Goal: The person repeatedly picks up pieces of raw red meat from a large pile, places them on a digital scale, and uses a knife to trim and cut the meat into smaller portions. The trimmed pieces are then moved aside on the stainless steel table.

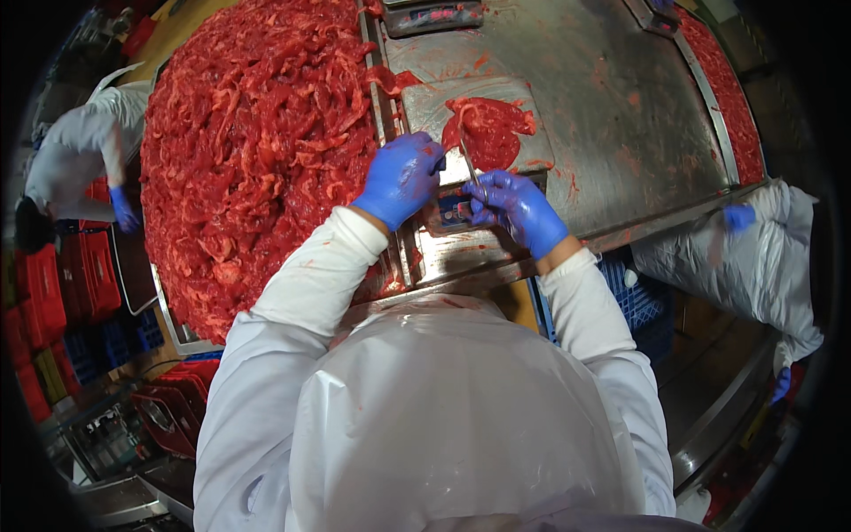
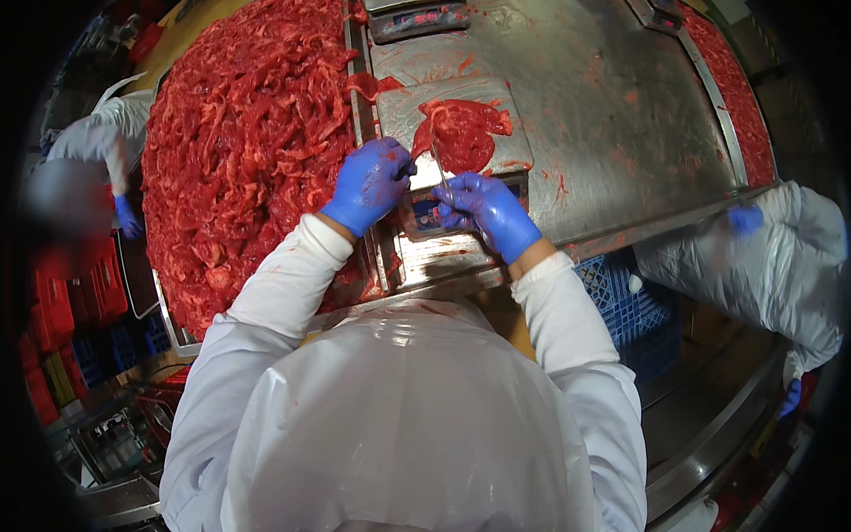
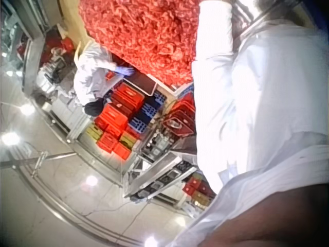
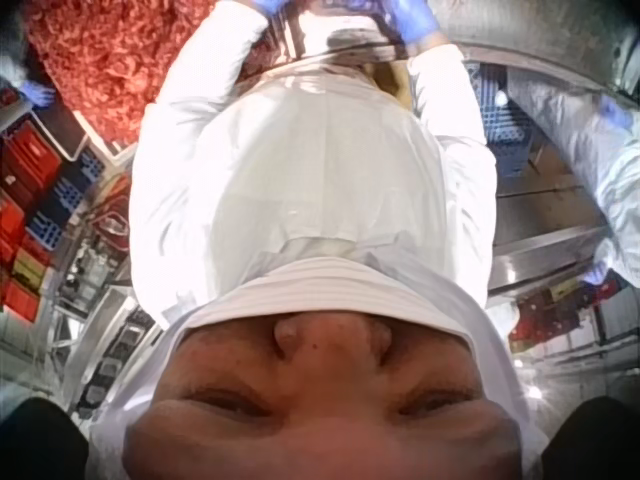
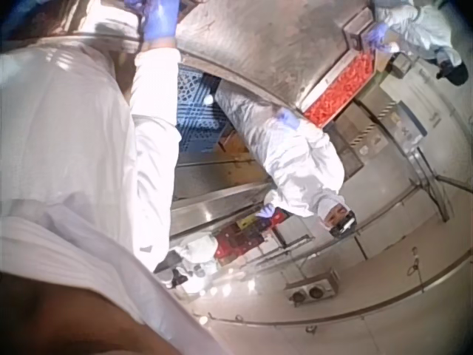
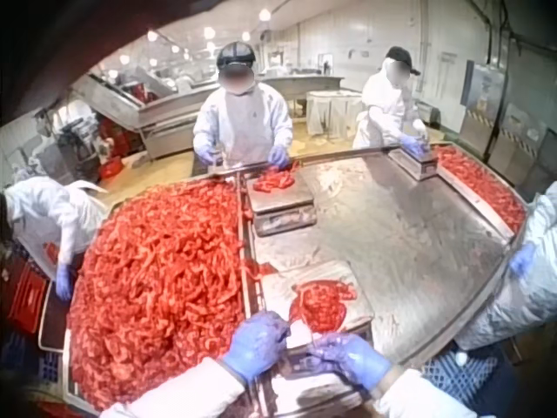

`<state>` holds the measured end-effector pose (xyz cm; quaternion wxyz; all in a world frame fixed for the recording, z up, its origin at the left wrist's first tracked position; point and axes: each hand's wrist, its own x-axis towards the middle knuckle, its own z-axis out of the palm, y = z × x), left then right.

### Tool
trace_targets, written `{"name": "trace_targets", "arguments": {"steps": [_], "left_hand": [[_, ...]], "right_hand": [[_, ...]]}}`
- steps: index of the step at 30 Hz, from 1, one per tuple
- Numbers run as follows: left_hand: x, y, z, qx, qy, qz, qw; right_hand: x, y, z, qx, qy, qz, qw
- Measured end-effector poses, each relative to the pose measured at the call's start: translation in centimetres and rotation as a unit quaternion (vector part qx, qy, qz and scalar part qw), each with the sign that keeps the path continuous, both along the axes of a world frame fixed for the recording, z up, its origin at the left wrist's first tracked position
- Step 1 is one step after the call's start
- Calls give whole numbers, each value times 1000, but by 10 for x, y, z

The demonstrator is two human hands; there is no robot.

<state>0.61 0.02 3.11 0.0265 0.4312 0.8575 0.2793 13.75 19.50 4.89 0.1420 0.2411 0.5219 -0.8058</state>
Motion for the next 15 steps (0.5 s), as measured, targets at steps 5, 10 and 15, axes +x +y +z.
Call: {"name": "trace_targets", "arguments": {"steps": [5,10,15], "left_hand": [[2,-2,3,-4,-16,-16,1000],[7,-10,0,21,-2,-19,1000],[16,-17,4,4,-31,2,999]], "right_hand": [[-4,-2,9,-115,8,-17,993],[-27,-7,8,44,-16,8,999],[-42,-2,19,-68,-11,18,997]]}}
